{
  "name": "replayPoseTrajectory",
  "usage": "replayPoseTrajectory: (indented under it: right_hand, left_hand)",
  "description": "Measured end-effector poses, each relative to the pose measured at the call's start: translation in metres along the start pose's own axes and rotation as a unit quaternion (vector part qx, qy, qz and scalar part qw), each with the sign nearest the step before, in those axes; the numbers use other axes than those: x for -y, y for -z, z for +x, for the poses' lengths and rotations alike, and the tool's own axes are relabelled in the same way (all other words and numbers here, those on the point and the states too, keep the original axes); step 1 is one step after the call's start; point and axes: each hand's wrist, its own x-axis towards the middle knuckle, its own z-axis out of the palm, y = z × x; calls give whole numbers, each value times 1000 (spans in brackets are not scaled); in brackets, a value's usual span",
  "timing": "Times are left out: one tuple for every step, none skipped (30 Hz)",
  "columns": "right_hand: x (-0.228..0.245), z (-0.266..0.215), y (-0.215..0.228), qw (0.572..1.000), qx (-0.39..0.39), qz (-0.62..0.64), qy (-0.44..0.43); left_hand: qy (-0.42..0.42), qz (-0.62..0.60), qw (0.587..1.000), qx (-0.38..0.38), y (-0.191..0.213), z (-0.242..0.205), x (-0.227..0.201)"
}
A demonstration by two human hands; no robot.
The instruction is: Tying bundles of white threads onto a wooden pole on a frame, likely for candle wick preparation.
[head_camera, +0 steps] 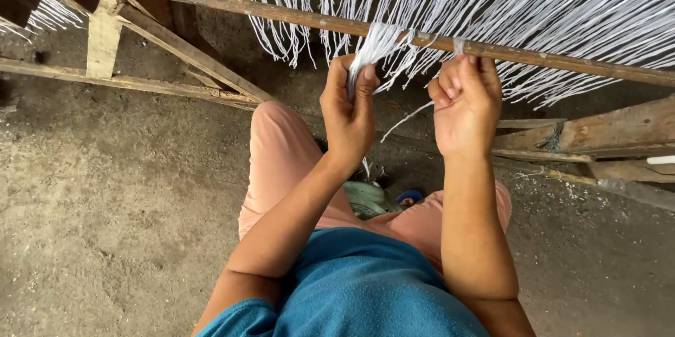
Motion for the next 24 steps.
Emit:
replayPoseTrajectory:
  right_hand:
    - [-1, -2, 1, 1000, 3, 0, 1]
    - [-2, -5, 1, 999, 20, 21, -18]
    - [-4, -7, 1, 998, 37, 42, -37]
    - [-1, -7, -9, 998, 40, 42, -36]
    - [2, -10, -18, 995, 77, -42, -51]
    - [5, -13, -26, 983, 114, -126, -65]
    - [2, -8, -26, 984, 108, -125, -67]
    - [0, -4, -26, 980, 113, -149, -74]
    - [-1, 5, -25, 975, 118, -175, -73]
    - [-3, 6, -25, 976, 112, -176, -67]
    - [-1, 8, -22, 985, 91, -117, -88]
    - [1, 11, -16, 990, 71, -57, -106]
    - [9, 12, -9, 992, 50, -68, -90]
    - [17, 13, 1, 992, 58, -42, -103]
    - [28, 15, 14, 992, 62, -15, -113]
    - [47, 15, 23, 995, 36, -25, -94]
    - [64, 13, 31, 990, 29, -13, -134]
    - [80, 10, 38, 984, 22, 1, -174]
    - [86, 11, 70, 987, 4, -1, -159]
    - [93, 10, 101, 981, 13, 34, -192]
    - [97, 10, 129, 970, 28, 71, -229]
    - [117, 4, 136, 973, 17, 71, -218]
    - [135, 0, 142, 981, -4, 12, -194]
    - [152, -4, 147, 984, -25, -46, -170]
  left_hand:
    - [-2, 0, 1000, -2, 1, -3, 8]
    - [-3, 9, 1000, 5, 2, -6, 15]
    - [-3, 19, 1000, 11, 4, -8, 23]
    - [-6, 19, 1000, 9, 4, -9, 23]
    - [-16, 35, 999, 16, 4, -12, 24]
    - [-26, 51, 998, 24, 4, -15, 24]
    - [-22, 51, 998, 27, 5, -17, 24]
    - [-16, 50, 998, 24, 5, -19, 24]
    - [-15, 43, 999, 23, 3, -15, 25]
    - [-17, 39, 999, 29, 10, -13, 16]
    - [-6, 41, 999, 15, 12, -9, 9]
    - [6, 43, 999, 1, 12, -5, 3]
    - [9, 21, 1000, 20, 20, -5, 0]
    - [29, 70, 997, 13, 25, -5, -1]
    - [48, 118, 992, 12, 27, -1, 0]
    - [51, 96, 993, 37, 32, -3, 16]
    - [81, 233, 967, 61, 39, -3, 32]
    - [101, 366, 921, 85, 45, -3, 49]
    - [95, 354, 924, 104, 30, 2, 9]
    - [175, 371, 904, 120, 19, 7, -33]
    - [254, 390, 875, 132, 13, 12, -76]
    - [249, 385, 876, 146, 24, 6, -40]
    - [133, 254, 949, 131, 37, 1, -3]
    - [14, 112, 988, 110, 50, -3, 34]
